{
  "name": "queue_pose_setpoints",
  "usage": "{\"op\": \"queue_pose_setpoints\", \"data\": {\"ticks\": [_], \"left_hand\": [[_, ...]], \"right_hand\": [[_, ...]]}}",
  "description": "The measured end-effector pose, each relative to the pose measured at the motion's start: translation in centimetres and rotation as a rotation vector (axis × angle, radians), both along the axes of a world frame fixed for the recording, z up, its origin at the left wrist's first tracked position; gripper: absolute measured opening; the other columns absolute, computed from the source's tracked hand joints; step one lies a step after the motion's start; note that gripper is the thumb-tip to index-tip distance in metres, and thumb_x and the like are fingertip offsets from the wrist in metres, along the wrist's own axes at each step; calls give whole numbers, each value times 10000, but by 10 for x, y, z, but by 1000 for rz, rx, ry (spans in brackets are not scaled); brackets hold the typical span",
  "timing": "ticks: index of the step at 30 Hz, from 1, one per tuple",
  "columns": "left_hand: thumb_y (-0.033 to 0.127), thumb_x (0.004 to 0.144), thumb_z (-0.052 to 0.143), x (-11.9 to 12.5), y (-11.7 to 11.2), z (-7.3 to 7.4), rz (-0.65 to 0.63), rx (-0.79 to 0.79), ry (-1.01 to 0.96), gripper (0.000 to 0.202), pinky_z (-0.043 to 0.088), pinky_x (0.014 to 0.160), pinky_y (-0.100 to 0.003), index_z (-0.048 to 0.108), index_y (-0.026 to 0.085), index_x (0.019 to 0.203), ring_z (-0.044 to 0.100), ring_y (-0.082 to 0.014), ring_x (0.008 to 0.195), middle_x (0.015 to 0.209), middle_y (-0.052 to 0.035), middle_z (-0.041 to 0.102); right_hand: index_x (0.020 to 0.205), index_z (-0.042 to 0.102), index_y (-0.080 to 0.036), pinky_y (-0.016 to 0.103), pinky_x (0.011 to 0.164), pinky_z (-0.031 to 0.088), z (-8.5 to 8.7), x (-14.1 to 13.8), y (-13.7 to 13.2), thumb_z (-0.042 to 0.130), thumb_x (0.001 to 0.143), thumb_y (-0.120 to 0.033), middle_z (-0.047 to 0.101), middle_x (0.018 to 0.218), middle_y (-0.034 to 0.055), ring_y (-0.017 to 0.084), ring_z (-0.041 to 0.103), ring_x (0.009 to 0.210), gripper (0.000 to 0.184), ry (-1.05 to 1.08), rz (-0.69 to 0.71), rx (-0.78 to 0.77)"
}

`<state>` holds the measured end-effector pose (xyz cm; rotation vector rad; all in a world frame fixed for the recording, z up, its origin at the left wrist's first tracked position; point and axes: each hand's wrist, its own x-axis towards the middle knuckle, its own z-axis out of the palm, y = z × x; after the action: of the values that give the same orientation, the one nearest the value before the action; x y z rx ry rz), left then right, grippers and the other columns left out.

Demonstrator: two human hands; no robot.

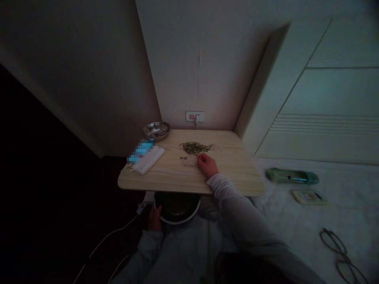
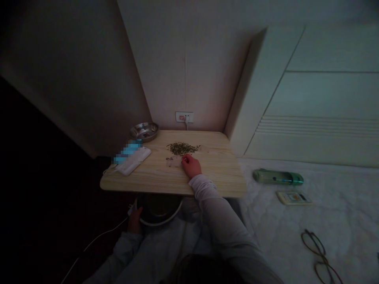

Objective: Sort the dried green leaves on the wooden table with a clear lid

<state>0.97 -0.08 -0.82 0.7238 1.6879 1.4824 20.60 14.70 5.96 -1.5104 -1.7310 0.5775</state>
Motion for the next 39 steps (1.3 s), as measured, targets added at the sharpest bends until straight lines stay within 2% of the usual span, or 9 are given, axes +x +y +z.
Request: {"op": "queue_pose_setpoints", "data": {"ticks": [3,6,10,14,17,21,29,34,39], "left_hand": [[261,632,390,4,-3,0,20,12,43,231,326,788,-321,506,144,794,450,-207,891,853,-103,522],[231,624,399,1,-4,-1,7,33,144,163,296,816,-298,515,157,710,436,-196,913,866,-100,519],[191,603,418,-7,0,-2,-63,-49,134,115,305,807,-293,516,169,660,460,-187,877,805,-81,542],[203,615,404,-7,0,-6,-41,-22,127,153,327,780,-292,519,168,710,467,-177,860,839,-69,539],[219,606,418,-4,-2,-7,-15,-28,152,174,328,775,-291,529,143,716,453,-191,882,859,-95,529],[223,622,396,1,-4,-2,-14,26,152,214,332,769,-292,542,150,760,465,-182,861,857,-79,542],[199,633,387,2,-4,6,-16,-1,201,209,316,791,-274,556,147,745,452,-169,884,838,-65,553],[192,630,391,2,-4,7,-25,-18,203,236,330,772,-249,548,149,801,458,-156,877,855,-53,552],[189,617,394,0,-3,4,-28,-62,180,234,348,752,-269,555,149,782,473,-171,850,808,-57,563]], "right_hand": [[736,506,-180,183,474,297,0,0,0,376,630,-260,500,536,-25,79,433,500,186,-2,3,0],[737,512,-179,187,480,298,1,0,1,379,630,-261,505,544,-21,81,432,503,189,-5,10,-5],[747,522,-184,193,514,311,1,0,0,396,623,-252,519,571,-18,82,442,533,189,-10,43,-7],[771,523,-190,191,528,320,0,0,-1,403,623,-253,533,599,-21,77,445,541,201,-10,86,-16],[774,524,-190,190,527,321,-1,0,-1,399,626,-256,532,591,-23,73,441,530,204,-21,100,-8],[770,524,-183,189,518,318,0,0,-1,396,628,-259,527,579,-22,71,439,521,206,-48,106,9],[784,520,-176,184,510,316,0,-1,-3,388,632,-259,512,578,-21,71,433,531,217,-14,168,9],[797,507,-165,179,508,321,-1,-1,-2,382,631,-250,498,585,-19,66,425,524,224,62,143,-2],[788,500,-159,183,514,320,-1,-1,1,364,645,-256,491,566,-17,67,419,513,219,60,48,30]]}}
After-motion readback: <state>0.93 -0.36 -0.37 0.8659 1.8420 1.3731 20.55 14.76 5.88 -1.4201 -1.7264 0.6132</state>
